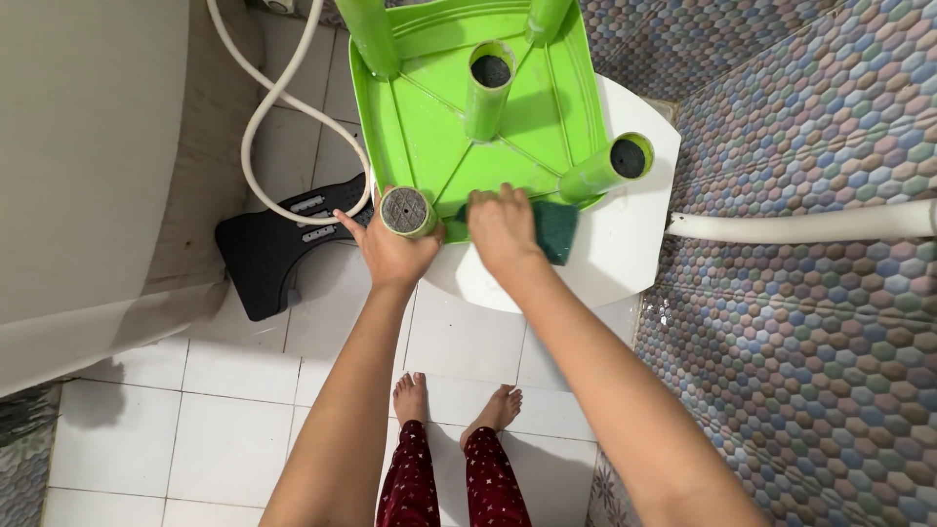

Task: The person scrubs a green plastic stool with a sponge, cleaning the legs and underside while it rests on a white bucket. The person then rinses the stool using a handheld shower head.

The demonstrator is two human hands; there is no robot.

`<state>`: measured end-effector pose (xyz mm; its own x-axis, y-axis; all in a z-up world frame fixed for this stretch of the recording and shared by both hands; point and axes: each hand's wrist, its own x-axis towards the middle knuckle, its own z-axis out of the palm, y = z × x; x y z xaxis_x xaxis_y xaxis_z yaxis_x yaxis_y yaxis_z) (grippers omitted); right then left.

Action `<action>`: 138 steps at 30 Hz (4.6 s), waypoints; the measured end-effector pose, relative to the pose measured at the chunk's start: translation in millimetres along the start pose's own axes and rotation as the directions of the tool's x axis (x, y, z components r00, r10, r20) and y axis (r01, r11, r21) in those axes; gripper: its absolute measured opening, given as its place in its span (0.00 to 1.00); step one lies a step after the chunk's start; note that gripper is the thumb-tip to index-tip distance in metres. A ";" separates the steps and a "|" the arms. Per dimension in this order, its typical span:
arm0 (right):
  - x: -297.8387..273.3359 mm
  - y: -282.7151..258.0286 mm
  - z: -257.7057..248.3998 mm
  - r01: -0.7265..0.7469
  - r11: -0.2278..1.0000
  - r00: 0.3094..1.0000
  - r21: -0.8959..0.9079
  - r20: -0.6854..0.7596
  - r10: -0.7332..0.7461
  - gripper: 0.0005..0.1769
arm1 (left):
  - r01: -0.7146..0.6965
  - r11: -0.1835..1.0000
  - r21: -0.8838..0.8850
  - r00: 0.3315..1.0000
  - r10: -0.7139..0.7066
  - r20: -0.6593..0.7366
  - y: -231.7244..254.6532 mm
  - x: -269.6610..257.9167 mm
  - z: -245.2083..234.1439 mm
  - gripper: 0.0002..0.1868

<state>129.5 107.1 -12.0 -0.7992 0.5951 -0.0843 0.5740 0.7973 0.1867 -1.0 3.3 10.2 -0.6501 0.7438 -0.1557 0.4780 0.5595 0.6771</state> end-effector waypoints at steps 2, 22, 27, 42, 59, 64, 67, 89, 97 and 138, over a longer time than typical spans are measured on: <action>3.0 17.1 -2.6 -0.078 0.994 0.993 -0.080 0.082 0.085 0.13 | 0.050 0.999 -0.015 0.998 -0.049 0.033 -0.8 -0.9 0.6 0.30; -9.5 2.0 -9.2 0.072 0.856 0.938 0.512 -0.327 0.117 0.14 | -0.081 0.997 0.005 0.993 0.082 -0.083 -12.1 0.8 12.6 0.22; -10.4 -8.9 10.5 0.066 0.815 0.992 0.576 -0.124 0.007 0.20 | -0.092 0.995 -0.024 0.992 0.089 -0.093 -6.6 1.8 7.1 0.23; 44.1 6.4 23.1 -0.267 0.957 0.960 -0.116 0.057 0.275 0.32 | 0.008 1.000 0.005 0.997 -0.008 -0.073 7.4 -0.4 1.3 0.20; 21.1 -21.8 -18.1 -0.412 0.821 0.893 0.395 0.352 0.278 0.07 | 0.088 0.996 -0.033 0.994 -0.090 -0.068 -0.7 0.1 16.0 0.25; 19.3 -8.8 -45.6 -0.405 0.725 0.884 0.557 0.440 0.156 0.15 | 0.040 0.998 -0.051 0.997 -0.044 -0.068 -1.9 0.6 11.6 0.30; 12.7 10.7 -46.2 -0.302 0.614 0.947 0.729 0.303 0.105 0.23 | -0.019 0.998 -0.055 0.994 0.013 -0.110 -3.1 -0.2 11.7 0.33; 31.8 46.6 -49.1 -0.372 0.814 0.842 0.446 -0.206 0.498 0.20 | -0.678 0.642 0.359 0.711 0.447 0.543 18.4 80.1 -26.1 0.38; 38.5 31.3 20.8 -0.319 0.847 0.874 0.426 -0.214 0.436 0.26 | -0.706 0.517 0.485 0.607 0.088 0.790 51.1 105.6 -25.9 0.82; -14.4 28.1 -9.1 -0.323 0.757 0.878 0.569 -0.118 0.463 0.28 | -0.543 0.770 0.336 0.839 0.483 0.249 -8.5 85.3 -22.8 0.72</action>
<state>155.5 120.1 3.4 -0.4572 0.8802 0.1276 0.7937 0.4685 -0.3881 -74.0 53.7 7.6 -0.1673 0.9858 0.0174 0.9193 0.1496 0.3640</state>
